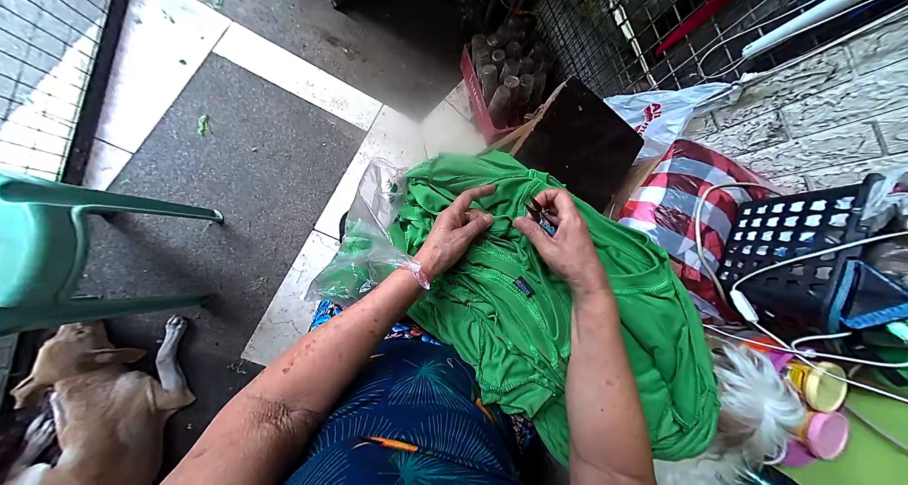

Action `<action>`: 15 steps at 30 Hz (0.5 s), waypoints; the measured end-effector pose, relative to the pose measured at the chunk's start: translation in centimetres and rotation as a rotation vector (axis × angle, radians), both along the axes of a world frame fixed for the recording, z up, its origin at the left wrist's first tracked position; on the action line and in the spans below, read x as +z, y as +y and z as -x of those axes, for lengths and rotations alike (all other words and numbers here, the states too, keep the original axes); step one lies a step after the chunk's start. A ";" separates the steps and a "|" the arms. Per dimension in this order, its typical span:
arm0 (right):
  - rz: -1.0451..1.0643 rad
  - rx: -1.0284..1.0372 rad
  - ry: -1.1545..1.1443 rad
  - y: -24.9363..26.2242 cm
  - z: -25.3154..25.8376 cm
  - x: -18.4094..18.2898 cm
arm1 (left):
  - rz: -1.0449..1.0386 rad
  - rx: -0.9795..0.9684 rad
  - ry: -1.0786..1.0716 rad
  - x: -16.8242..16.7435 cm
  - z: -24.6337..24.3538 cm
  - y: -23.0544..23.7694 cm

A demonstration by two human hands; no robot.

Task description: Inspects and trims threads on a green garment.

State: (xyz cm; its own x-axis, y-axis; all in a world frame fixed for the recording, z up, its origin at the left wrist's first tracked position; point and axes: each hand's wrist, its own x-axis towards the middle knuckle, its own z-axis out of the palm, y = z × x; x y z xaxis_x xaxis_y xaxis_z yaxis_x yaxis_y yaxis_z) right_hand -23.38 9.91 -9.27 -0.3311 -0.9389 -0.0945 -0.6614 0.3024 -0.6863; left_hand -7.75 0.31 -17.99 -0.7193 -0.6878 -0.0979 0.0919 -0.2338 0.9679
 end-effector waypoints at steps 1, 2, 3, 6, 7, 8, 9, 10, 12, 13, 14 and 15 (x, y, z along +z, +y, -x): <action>-0.015 0.020 -0.008 0.2 0.3 0.3 | -0.001 -0.001 0.006 -0.1 0.0 0.0; -0.022 0.051 0.007 0.4 0.4 0.4 | -0.004 -0.002 0.010 -0.1 -0.1 0.0; -0.024 0.085 0.042 0.6 0.6 0.4 | -0.006 -0.002 0.019 -0.2 -0.1 -0.1; -0.033 0.147 0.204 0.7 0.3 0.0 | 0.001 -0.018 0.020 -0.4 -0.3 -0.1; -0.043 0.158 0.241 0.7 0.1 -0.1 | 0.001 -0.021 0.009 -0.3 -0.4 0.0; -0.045 0.168 0.271 0.6 0.0 -0.1 | 0.008 -0.024 0.011 -0.4 -0.2 -0.1; -0.048 0.177 0.289 0.6 -0.1 -0.2 | 0.017 -0.027 0.009 -0.5 -0.1 -0.1; -0.054 0.185 0.304 0.5 -0.1 -0.3 | 0.025 -0.028 0.006 -0.5 0.0 -0.1; -0.075 0.191 0.320 0.4 -0.3 -0.2 | 0.042 -0.024 -0.002 -0.5 0.1 -0.1; -0.082 0.192 0.325 0.4 -0.4 -0.2 | 0.051 -0.025 -0.006 -0.5 0.0 -0.2; -0.089 0.193 0.331 0.3 -0.5 -0.1 | 0.058 -0.029 -0.009 -0.5 0.0 -0.2; -0.098 0.194 0.337 0.3 -0.6 0.0 | 0.058 -0.032 -0.007 -0.4 0.0 -0.2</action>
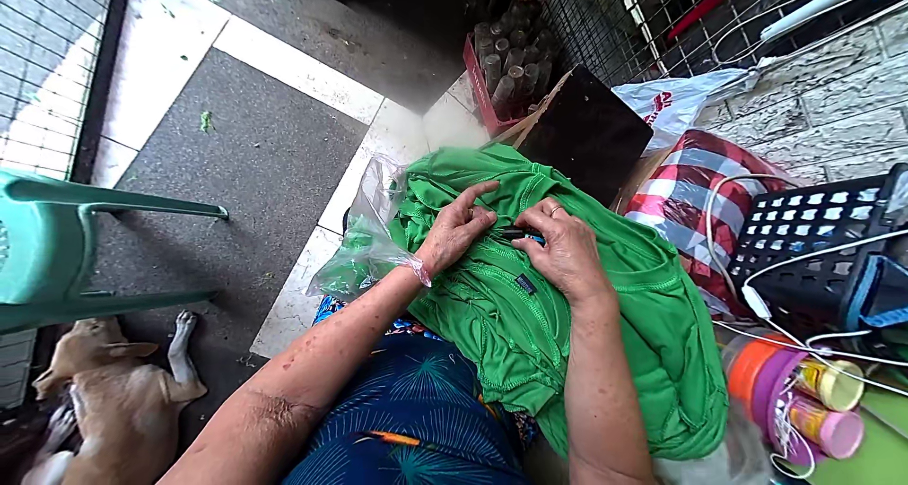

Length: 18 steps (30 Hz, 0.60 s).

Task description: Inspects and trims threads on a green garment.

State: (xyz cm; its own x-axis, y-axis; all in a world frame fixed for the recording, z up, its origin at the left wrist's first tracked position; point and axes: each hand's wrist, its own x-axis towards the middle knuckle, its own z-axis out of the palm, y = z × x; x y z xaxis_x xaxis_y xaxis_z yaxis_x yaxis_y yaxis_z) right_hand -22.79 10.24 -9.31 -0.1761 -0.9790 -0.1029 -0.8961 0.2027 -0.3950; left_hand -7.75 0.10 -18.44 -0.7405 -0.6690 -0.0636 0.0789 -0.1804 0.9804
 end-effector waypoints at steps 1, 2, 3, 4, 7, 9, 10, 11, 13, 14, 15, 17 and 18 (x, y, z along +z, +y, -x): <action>-0.003 0.001 0.006 0.0 0.0 0.0 | -0.003 0.000 0.004 0.0 0.0 0.0; 0.000 0.000 0.004 0.0 0.0 0.0 | -0.010 0.002 0.007 0.1 0.0 0.0; 0.006 -0.007 -0.010 0.0 0.0 0.0 | -0.017 0.002 0.005 0.1 0.0 0.0; 0.020 -0.022 -0.034 0.0 0.1 -0.1 | -0.022 0.002 0.004 0.1 0.0 0.0; 0.059 -0.137 -0.144 0.1 0.7 -0.1 | -0.004 0.012 0.002 -0.1 0.0 0.0; 0.066 -0.229 -0.176 0.5 0.9 0.8 | 0.093 0.000 -0.045 0.1 -0.3 0.2; 0.060 -0.255 -0.147 0.9 0.7 1.6 | 0.163 -0.017 -0.094 0.6 -0.6 0.5; 0.041 -0.270 -0.097 1.5 0.2 2.4 | 0.228 -0.029 -0.141 1.1 -0.7 0.7; -0.012 -0.295 -0.005 2.9 -1.2 3.4 | 0.325 -0.042 -0.193 1.2 -0.5 0.8; -0.034 -0.311 0.042 3.7 -2.0 3.4 | 0.350 -0.029 -0.178 1.1 -0.3 0.9; -0.058 -0.330 0.091 4.5 -2.9 3.2 | 0.357 -0.006 -0.152 1.1 -0.1 0.9; -0.061 -0.374 0.164 6.1 -4.0 2.7 | 0.328 0.061 -0.096 1.2 -0.3 1.0; -0.020 -0.385 0.193 7.0 -4.1 2.6 | 0.309 0.095 -0.058 1.3 -0.5 1.0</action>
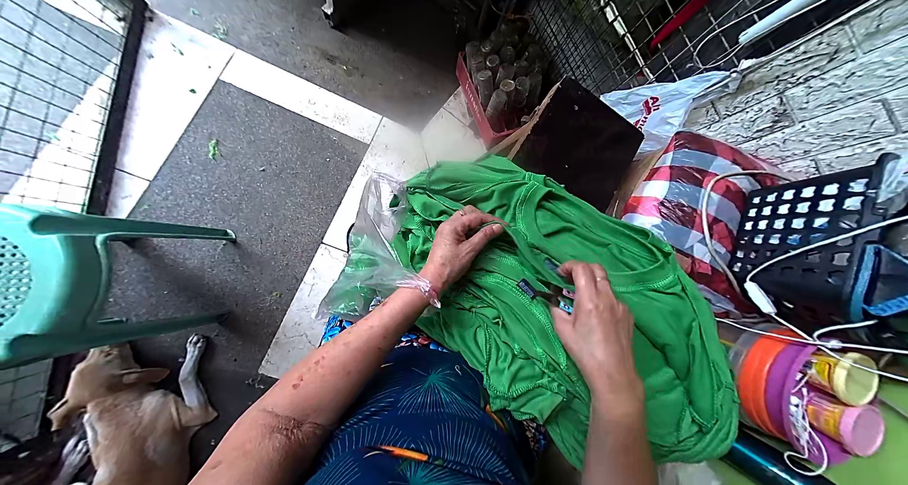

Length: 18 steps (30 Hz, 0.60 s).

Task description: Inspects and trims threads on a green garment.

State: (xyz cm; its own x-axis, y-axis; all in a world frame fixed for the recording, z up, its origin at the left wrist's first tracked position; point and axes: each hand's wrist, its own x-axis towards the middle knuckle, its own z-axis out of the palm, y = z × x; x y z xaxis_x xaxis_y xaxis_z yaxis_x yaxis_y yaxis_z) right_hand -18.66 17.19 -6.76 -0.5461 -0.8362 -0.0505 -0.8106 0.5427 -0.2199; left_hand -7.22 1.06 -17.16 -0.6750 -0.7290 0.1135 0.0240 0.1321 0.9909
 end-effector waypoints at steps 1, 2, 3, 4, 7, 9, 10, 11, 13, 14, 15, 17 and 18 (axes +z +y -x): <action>0.049 0.002 0.029 0.8 0.0 0.1 | -0.010 0.014 0.039 0.1 -0.4 -0.1; 0.096 0.004 0.039 1.5 0.2 0.3 | -0.023 0.013 0.067 0.1 -0.8 -0.1; 0.145 0.006 0.039 2.1 0.5 0.8 | -0.046 0.004 0.074 0.2 -1.3 -0.2; 0.185 0.001 0.024 2.5 1.0 1.3 | -0.076 0.003 0.060 0.4 -1.6 -0.2; 0.264 -0.080 -0.145 2.4 3.1 2.2 | -0.155 0.004 -0.011 0.3 -2.0 0.1; 0.294 -0.174 -0.327 1.6 4.6 1.6 | -0.182 0.020 -0.067 0.4 -1.9 0.3; 0.312 -0.223 -0.402 1.3 5.3 0.8 | -0.179 0.030 -0.081 0.4 -1.8 0.3; 0.332 -0.263 -0.453 1.2 5.7 0.1 | -0.174 0.035 -0.083 0.2 -1.6 0.3; 0.356 -0.297 -0.469 1.0 5.8 -0.6 | -0.164 0.030 -0.068 -0.2 -1.5 0.1; 0.343 -0.302 -0.430 0.9 5.5 -0.7 | -0.162 0.012 -0.064 -0.4 -1.7 0.0; 0.306 -0.305 -0.367 0.7 5.3 -0.8 | -0.168 -0.018 -0.068 -0.5 -1.9 -0.2; 0.222 -0.297 -0.232 0.3 4.8 -1.2 | -0.158 -0.062 -0.098 -0.4 -2.3 -0.7; 0.191 -0.296 -0.188 0.1 4.6 -1.5 | -0.112 -0.061 -0.124 -0.4 -2.5 -0.8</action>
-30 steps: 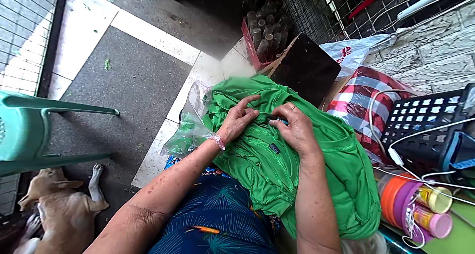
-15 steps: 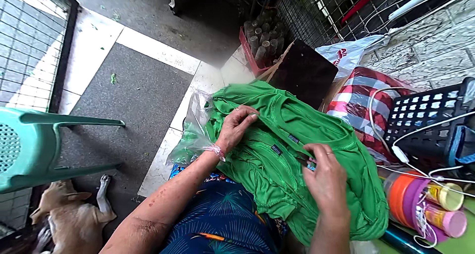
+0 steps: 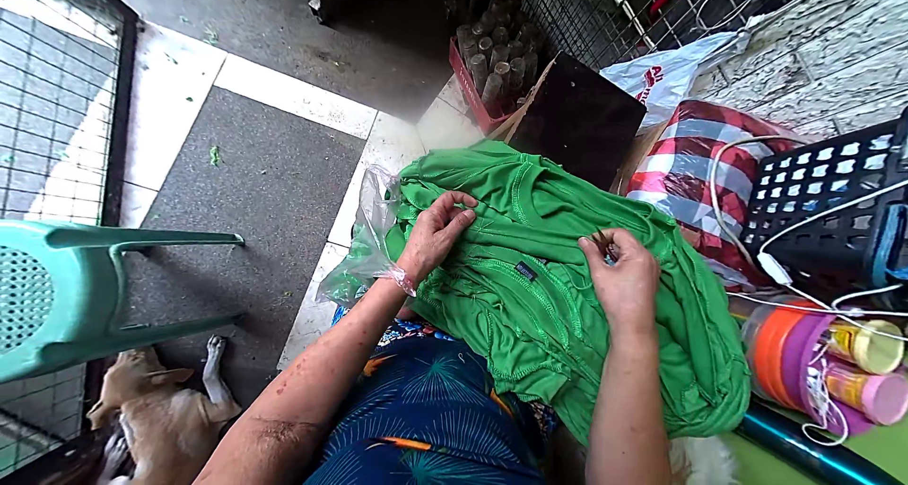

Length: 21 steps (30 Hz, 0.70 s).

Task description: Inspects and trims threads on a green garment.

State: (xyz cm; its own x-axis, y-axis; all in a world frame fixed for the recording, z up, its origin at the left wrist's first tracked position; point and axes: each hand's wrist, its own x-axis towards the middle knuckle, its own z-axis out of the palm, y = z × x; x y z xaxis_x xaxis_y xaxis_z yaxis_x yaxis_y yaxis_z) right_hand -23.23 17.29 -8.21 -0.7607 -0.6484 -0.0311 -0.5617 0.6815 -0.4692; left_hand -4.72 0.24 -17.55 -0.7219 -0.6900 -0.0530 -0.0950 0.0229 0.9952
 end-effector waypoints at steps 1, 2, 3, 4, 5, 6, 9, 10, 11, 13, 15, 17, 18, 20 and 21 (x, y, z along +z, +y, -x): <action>-0.022 0.008 0.024 -0.1 -0.1 -0.1 | 0.065 -0.002 -0.022 -0.1 -0.1 0.0; -0.030 0.020 0.039 -0.1 -0.1 -0.2 | 0.113 -0.009 -0.037 -0.1 -0.3 0.0; -0.036 0.032 0.040 -0.1 0.0 -0.2 | 0.124 -0.015 -0.036 -0.3 -0.4 0.0; -0.049 0.043 0.038 -0.1 0.0 0.1 | 0.091 -0.022 -0.027 -0.3 -0.6 0.0; -0.072 0.057 0.042 -0.1 -0.1 0.5 | 0.029 -0.035 -0.014 -0.3 -0.9 -0.2; -0.106 0.068 0.050 -0.2 -0.4 1.2 | -0.047 -0.055 -0.001 0.0 -1.1 -0.4; -0.086 0.159 0.098 -1.0 -2.3 3.5 | -0.046 -0.075 -0.034 0.6 -1.5 -0.5; -0.019 0.232 0.115 -1.5 -3.0 3.8 | 0.053 -0.056 -0.063 0.7 -1.3 -0.2; 0.044 0.309 0.105 -2.2 -3.7 3.8 | 0.173 -0.035 -0.078 0.7 -1.2 0.1; 0.085 0.436 0.004 -4.1 -4.6 2.8 | 0.411 0.006 -0.042 0.4 -0.9 0.5; 0.008 0.464 -0.142 -5.7 -4.9 0.8 | 0.563 0.031 0.038 -0.1 -0.8 0.6; -0.109 0.435 -0.254 -6.2 -4.7 -0.8 | 0.612 0.004 0.075 -0.4 -1.0 0.6; -0.109 0.430 -0.272 -6.0 -4.6 -1.2 | 0.620 -0.012 0.076 -0.6 -1.2 0.6; -0.067 0.423 -0.275 -5.4 -4.6 -1.5 | 0.622 -0.038 0.083 -1.1 -1.7 0.6; -0.053 0.411 -0.278 -5.2 -4.6 -1.5 | 0.617 -0.057 0.089 -1.2 -1.9 0.5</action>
State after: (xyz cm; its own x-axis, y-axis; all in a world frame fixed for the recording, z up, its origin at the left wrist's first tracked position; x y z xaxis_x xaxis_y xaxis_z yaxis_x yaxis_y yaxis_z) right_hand -18.61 12.09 -9.70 -0.4005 -0.8850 -0.2374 -0.6478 0.4567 -0.6097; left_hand -2.86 0.79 -18.74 -0.7418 -0.5344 0.4051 0.0063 0.5986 0.8010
